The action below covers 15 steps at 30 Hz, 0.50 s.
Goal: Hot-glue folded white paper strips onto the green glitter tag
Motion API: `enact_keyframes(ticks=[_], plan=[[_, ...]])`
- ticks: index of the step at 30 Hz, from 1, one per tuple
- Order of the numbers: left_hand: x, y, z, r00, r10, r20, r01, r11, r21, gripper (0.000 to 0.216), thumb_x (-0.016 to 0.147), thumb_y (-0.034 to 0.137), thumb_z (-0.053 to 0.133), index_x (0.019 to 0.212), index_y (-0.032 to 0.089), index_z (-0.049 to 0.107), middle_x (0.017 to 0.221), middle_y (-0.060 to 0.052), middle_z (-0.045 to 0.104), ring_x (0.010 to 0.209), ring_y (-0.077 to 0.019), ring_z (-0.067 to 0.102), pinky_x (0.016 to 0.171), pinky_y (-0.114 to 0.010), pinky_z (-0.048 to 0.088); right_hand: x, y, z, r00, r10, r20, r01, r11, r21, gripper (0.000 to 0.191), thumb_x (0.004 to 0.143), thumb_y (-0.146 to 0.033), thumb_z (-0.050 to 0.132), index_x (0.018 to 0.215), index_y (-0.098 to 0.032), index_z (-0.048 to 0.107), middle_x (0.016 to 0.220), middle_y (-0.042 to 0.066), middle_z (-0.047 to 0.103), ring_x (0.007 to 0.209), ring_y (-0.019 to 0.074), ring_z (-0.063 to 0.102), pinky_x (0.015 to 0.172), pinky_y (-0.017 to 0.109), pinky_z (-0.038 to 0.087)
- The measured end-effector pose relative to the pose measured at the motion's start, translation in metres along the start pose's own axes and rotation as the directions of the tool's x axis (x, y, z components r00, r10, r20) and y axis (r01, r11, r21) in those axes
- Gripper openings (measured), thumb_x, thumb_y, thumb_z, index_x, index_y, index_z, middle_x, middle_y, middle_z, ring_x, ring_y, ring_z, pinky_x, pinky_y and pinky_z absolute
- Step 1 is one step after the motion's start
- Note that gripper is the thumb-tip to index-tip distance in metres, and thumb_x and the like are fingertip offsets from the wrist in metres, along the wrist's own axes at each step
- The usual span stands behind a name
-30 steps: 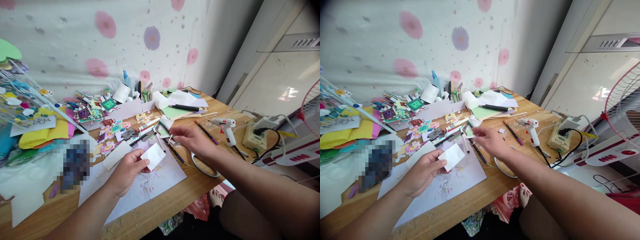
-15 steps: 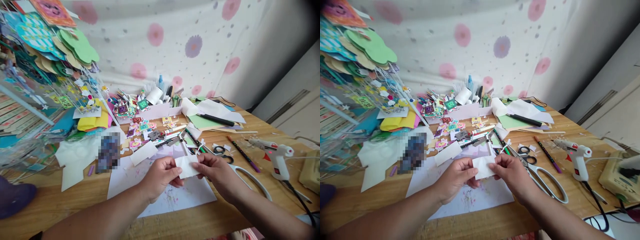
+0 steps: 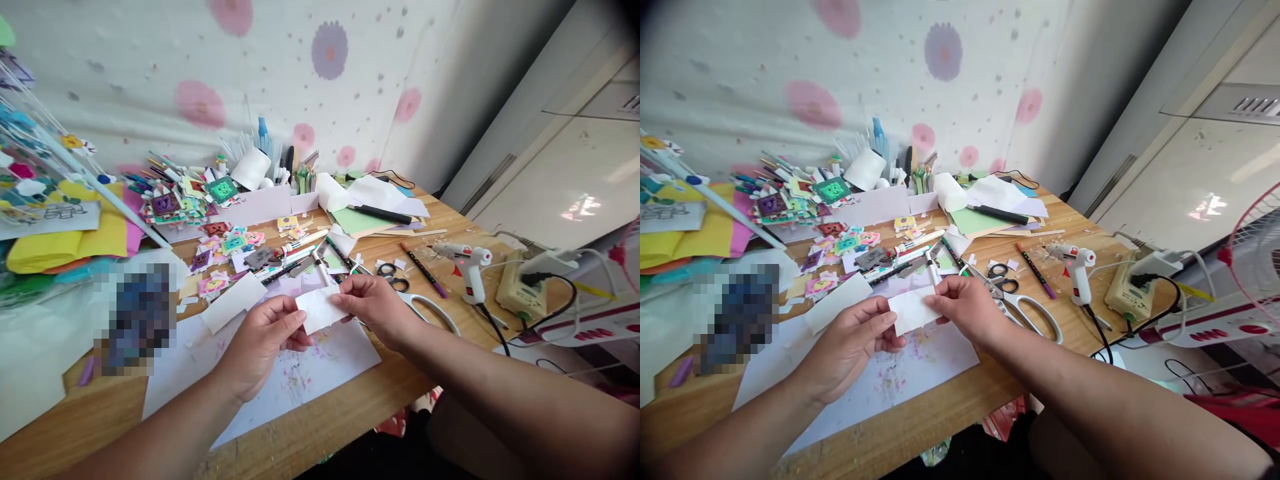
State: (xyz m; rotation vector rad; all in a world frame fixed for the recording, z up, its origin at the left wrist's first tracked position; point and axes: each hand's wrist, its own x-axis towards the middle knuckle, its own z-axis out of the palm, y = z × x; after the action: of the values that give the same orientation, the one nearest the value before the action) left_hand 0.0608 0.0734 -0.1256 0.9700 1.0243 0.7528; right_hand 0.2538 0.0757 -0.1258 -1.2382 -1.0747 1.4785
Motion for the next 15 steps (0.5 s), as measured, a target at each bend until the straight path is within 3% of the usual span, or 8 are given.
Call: enact_keyframes(ticks=[15], plan=[[-0.0016,-0.0047,0.0023,0.998,0.058,-0.033,-0.048,0.97,0.24,0.032,0.073,0.045,0.067,0.061,0.02,0.053,0.055,0.001,0.062,0.057,-0.0156,0.06,0.057,-0.025,0.046,-0.0058,-0.0019,-0.0071,0.999,0.017,0.032,-0.017,1.0,-0.023,0.039,0.054,-0.048,0.083,0.062,-0.017,0.059,0.052,-0.005,0.054,0.047,0.0088,0.048,0.05,0.024,0.038]])
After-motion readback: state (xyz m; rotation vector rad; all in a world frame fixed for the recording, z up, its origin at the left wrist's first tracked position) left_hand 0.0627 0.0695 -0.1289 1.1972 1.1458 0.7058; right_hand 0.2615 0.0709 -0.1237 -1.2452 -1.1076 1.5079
